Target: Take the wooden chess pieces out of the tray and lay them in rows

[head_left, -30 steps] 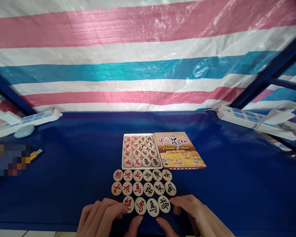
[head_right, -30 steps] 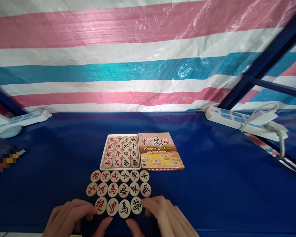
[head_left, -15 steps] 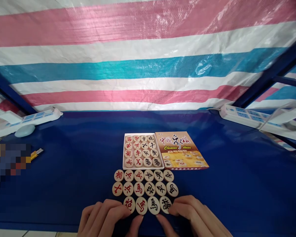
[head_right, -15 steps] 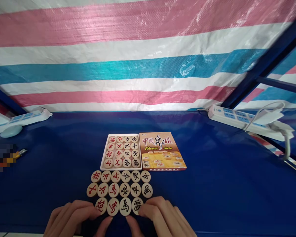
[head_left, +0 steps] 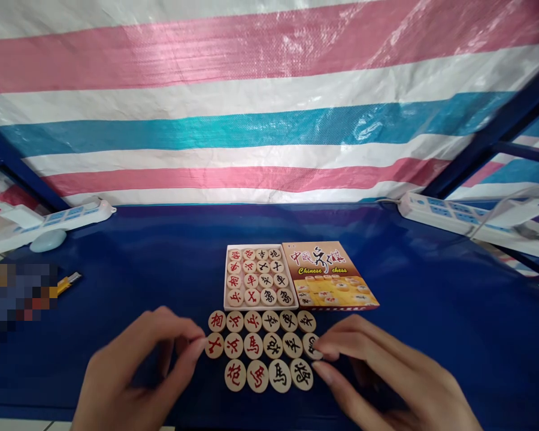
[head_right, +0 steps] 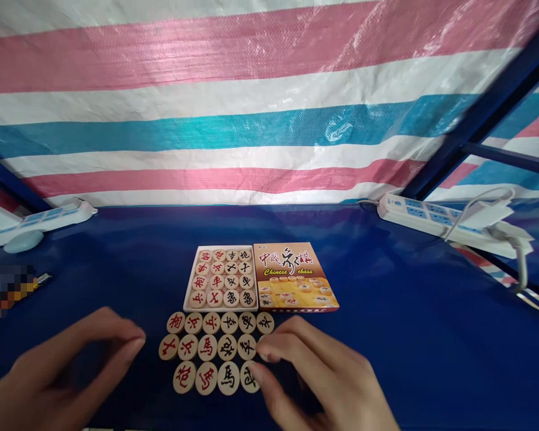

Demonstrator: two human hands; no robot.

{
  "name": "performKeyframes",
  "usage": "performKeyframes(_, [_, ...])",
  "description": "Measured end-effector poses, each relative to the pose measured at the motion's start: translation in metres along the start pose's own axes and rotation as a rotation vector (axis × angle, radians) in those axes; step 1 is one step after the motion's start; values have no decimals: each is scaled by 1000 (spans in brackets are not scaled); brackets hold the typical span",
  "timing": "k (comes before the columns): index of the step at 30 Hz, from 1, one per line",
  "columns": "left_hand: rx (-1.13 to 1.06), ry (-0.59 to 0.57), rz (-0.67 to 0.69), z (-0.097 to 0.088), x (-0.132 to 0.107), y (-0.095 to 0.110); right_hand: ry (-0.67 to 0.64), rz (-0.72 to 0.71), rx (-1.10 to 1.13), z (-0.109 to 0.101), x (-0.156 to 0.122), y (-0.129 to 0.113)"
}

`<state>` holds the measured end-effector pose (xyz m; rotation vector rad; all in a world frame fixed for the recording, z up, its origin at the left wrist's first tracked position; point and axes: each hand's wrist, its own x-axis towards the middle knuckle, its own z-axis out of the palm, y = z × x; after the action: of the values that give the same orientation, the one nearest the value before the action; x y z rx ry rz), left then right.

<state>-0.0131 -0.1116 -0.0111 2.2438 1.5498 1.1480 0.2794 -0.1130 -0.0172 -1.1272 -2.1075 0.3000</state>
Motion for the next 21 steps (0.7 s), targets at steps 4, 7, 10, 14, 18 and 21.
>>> performKeyframes(4, [-46, -116, 98, 4, 62, -7, -133, -151, -81, -11, 56, 10])
performKeyframes(7, [-41, -170, 140, 33, 93, -13, -204, -204, -225, -1, 97, 23])
performKeyframes(10, [62, -238, 127, 56, 103, -21, -221, -191, -335, 14, 114, 38])
performKeyframes(14, [148, -271, 172, 61, 96, -32, -220, -181, -322, 22, 105, 50])
performKeyframes(18, [191, -325, 110, 56, 91, -36, -262, -125, -277, 26, 95, 54])
performKeyframes(21, [244, -336, 66, 55, 92, -32, -262, -81, -257, 31, 93, 55])
